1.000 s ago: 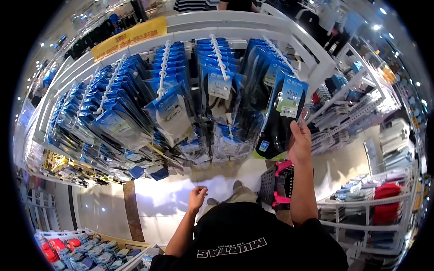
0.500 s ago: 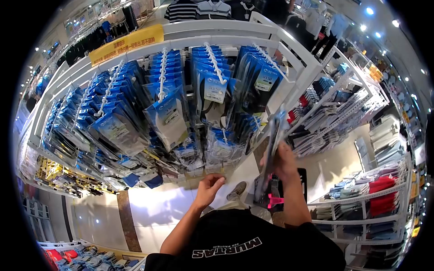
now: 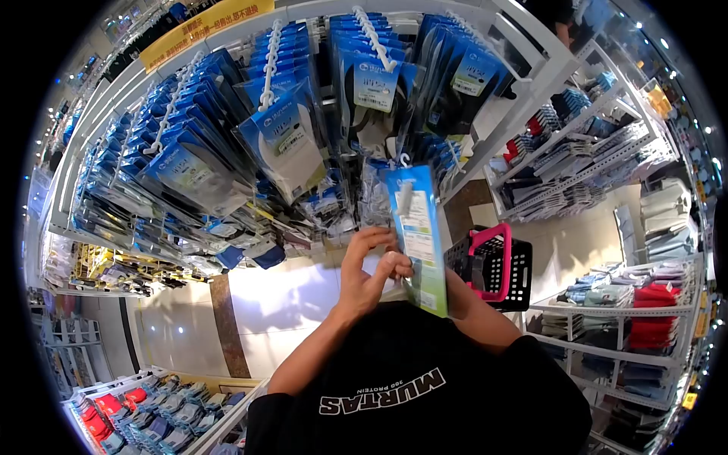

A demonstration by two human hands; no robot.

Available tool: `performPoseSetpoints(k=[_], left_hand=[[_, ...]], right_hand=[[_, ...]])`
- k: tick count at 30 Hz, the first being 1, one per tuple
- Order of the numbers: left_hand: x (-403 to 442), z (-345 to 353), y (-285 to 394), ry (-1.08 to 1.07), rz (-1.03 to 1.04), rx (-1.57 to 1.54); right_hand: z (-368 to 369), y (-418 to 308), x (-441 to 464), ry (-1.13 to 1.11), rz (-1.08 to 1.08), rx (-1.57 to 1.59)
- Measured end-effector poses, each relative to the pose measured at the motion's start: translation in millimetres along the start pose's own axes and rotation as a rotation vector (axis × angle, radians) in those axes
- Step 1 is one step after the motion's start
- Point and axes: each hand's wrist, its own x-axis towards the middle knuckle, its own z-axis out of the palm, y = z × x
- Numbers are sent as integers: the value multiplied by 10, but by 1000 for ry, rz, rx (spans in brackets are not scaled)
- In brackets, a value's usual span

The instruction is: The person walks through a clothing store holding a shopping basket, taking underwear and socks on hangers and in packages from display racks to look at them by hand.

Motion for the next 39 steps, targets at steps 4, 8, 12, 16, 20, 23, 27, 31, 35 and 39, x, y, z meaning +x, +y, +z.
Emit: performPoseSetpoints(k=[4, 8, 12, 16, 20, 23, 27, 31, 35, 39], left_hand=[[-139, 1, -278, 11, -194, -306], [-107, 13, -278, 38, -392, -346], [-123, 57, -300, 53, -434, -323], [-194, 32, -388, 89, -479, -326], [-323, -22, -490, 134, -477, -255], [-381, -26, -435, 158, -480, -292], [-373, 52, -340, 128, -467, -306], [-426, 119, -430, 54, -433, -306], [-700, -26, -749, -54, -553, -188], [-828, -36, -801, -86, -660, -188]], right_hand=[[68, -18, 147, 456, -310, -320], [167, -71, 17, 488, -467, -548], [104, -66, -87, 486, -405, -556], [-63, -45, -106, 464, -355, -708], [-44, -249, -28, 433, -418, -693], [18, -458, -33, 332, -327, -749], [10, -373, 9, 148, -287, -704], [-133, -791, 60, 344, -497, -755], [-121, -1762, 29, 509, -949, -552], [47, -2310, 45, 365, -1000, -605]])
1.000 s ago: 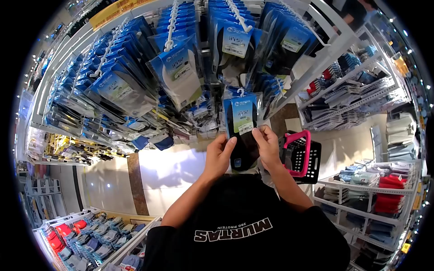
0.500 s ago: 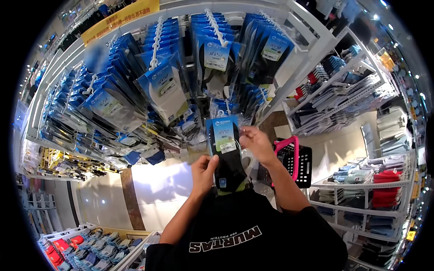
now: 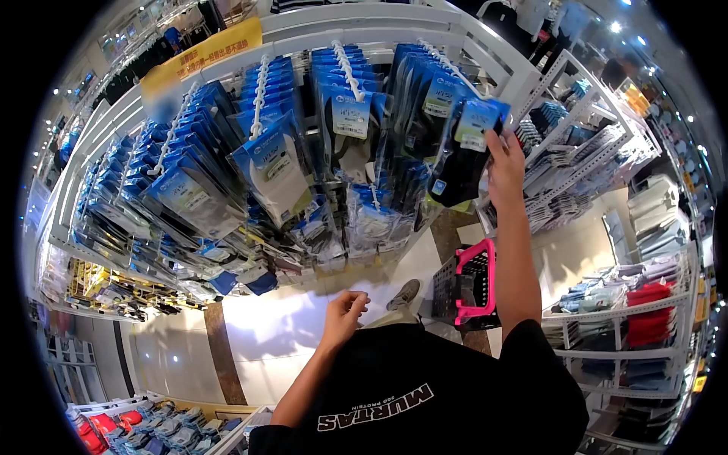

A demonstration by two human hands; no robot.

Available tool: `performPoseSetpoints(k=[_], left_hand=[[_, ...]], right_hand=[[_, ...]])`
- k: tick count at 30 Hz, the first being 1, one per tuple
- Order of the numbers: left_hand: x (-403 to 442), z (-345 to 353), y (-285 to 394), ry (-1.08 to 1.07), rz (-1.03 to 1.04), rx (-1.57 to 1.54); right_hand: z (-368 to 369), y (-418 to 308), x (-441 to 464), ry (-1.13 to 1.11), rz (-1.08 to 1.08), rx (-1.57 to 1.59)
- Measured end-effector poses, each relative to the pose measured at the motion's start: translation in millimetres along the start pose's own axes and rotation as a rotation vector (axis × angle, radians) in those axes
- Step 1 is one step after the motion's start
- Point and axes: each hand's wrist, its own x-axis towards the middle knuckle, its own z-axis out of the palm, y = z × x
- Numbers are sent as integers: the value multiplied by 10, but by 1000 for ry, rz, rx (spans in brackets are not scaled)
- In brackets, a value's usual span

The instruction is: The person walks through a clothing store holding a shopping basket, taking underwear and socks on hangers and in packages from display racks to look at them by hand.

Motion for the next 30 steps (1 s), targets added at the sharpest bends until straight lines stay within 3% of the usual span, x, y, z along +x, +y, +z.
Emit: performPoseSetpoints(k=[3, 7, 10, 12, 14, 18, 24, 30], left_hand=[[12, 20, -42, -38, 36, 26], [-17, -2, -39, -19, 62, 5], [-62, -91, -114, 46, 34, -21], [-109, -170, -226, 93, 7, -75], [-148, -267, -364, 150, -21, -115], [-215, -351, -501, 218, -52, -159], [-224, -340, -334, 201, -33, -88], [-299, -302, -342, 192, -29, -120]], right_hand=[[204, -6, 147, -64, -30, -154], [167, 294, 324, 43, -47, -375], [267, 426, 144, 139, -234, -712], [348, 547, -168, 276, -494, -770], [477, 608, -476, 228, -572, -848], [740, 838, -615, -56, -290, -551], [1248, 965, -538, -235, 90, -307], [1317, 1009, -577, -334, 99, -360]])
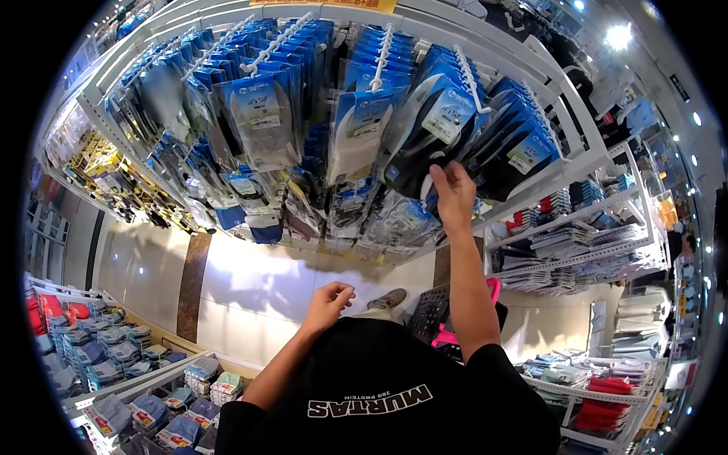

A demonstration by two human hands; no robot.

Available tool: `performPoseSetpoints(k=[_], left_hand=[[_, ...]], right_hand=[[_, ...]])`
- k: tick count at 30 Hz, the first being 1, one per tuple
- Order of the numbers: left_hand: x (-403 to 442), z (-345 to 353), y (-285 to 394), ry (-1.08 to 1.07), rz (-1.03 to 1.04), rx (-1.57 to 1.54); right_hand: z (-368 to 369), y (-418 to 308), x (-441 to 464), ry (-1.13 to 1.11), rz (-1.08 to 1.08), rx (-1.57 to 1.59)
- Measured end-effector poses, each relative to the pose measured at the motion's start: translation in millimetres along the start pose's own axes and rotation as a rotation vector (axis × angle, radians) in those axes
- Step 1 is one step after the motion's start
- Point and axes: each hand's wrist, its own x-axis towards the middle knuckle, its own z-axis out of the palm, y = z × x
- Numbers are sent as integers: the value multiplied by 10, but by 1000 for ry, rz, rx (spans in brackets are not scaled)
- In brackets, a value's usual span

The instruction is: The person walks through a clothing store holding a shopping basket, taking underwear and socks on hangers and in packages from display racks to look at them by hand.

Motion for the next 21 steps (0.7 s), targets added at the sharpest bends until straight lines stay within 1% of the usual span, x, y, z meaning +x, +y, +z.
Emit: performPoseSetpoints(k=[2, 5, 6, 9, 11, 13, 16, 19, 21], left_hand=[[3, -31, -65, 16, -13, -15], [7, -44, 0, 34, -27, -33], [23, -40, -4, 27, -22, -29], [86, -16, 20, -6, 1, -11], [126, 43, 82, -33, 26, -11], [168, 102, 158, -67, 44, -3], [177, 191, 302, -119, 70, -8], [186, 279, 421, -153, 118, -38], [194, 340, 582, -169, 151, -74]], right_hand=[[-28, -96, -117, 34, -20, -9], [-172, -96, -238, 91, 84, 249], [-83, -287, -289, 149, 26, 392], [-275, -364, -447, 145, 42, 478], [-357, -452, -502, 177, 59, 478], [-482, -393, -590, 109, -18, 437], [-599, -311, -808, 79, -32, 370], [-593, -182, -1026, 97, 56, 309], [-500, -67, -1195, 109, 245, 337]])
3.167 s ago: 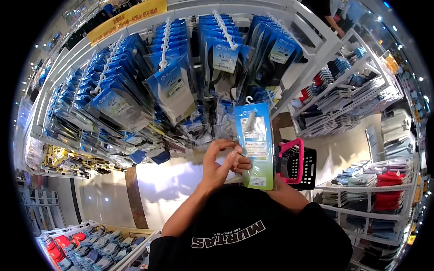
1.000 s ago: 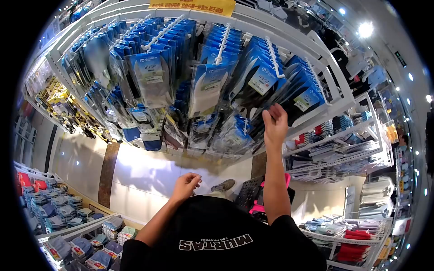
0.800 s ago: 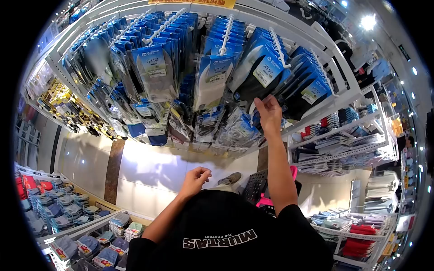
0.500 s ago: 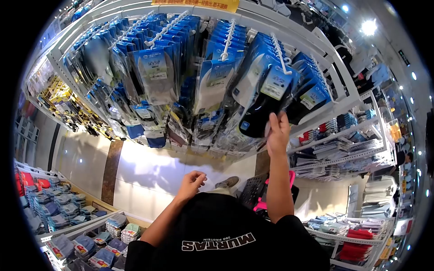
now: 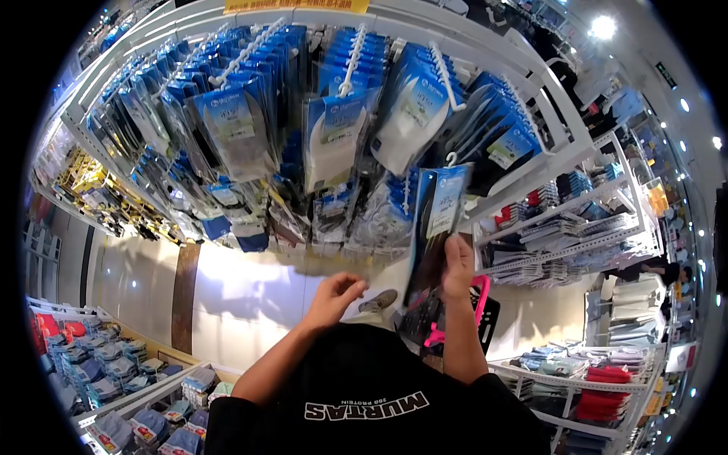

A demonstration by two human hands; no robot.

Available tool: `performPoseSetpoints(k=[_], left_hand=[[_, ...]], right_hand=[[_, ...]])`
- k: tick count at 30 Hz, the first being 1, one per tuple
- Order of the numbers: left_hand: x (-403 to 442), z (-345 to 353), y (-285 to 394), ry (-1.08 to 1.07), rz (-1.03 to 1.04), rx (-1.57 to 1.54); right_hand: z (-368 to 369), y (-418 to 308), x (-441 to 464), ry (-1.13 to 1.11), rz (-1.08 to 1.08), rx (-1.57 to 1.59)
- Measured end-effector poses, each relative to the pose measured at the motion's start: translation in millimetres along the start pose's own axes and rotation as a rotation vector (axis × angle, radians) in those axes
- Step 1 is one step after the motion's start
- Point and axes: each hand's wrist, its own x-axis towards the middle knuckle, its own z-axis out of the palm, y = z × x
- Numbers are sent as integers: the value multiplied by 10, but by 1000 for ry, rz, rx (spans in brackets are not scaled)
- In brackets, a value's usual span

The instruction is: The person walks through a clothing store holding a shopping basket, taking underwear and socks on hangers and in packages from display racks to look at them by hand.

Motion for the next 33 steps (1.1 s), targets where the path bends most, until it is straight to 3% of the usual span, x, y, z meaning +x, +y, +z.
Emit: performPoseSetpoints(k=[1, 4, 6, 10, 14, 18, 21, 23, 25, 27, 29, 33], left_hand=[[15, 46, 94, -1, 10, -19], [104, 152, 234, -2, 168, 81], [179, 174, 330, -60, 258, 84], [151, 252, 481, -199, 14, -154], [97, 234, 612, -170, -181, -212], [59, 205, 627, -99, -256, -333], [43, 213, 590, -116, -160, -392], [100, 135, 215, -62, -76, -281], [203, 105, -202, 94, 73, -153], [138, -35, -450, 131, -123, -127], [90, -175, -619, 131, -190, -75], [-1, -268, -584, 124, -202, -73]], right_hand=[[215, -54, -102, 78, 87, -30], [110, 423, -206, -789, 432, 845], [174, 638, -491, -819, 568, 1045], [376, 924, -699, -948, 655, 1212], [299, 730, -826, -691, 697, 718], [348, 880, -612, -885, 754, 930], [228, 1256, -552, -1001, 797, 1060], [221, 827, -560, -558, 802, 571], [350, 492, -359, -467, 624, 360], [81, 718, -16, -149, 192, -76], [268, 215, 212, 88, 23, -143], [293, -218, 785, 151, -304, -149]])
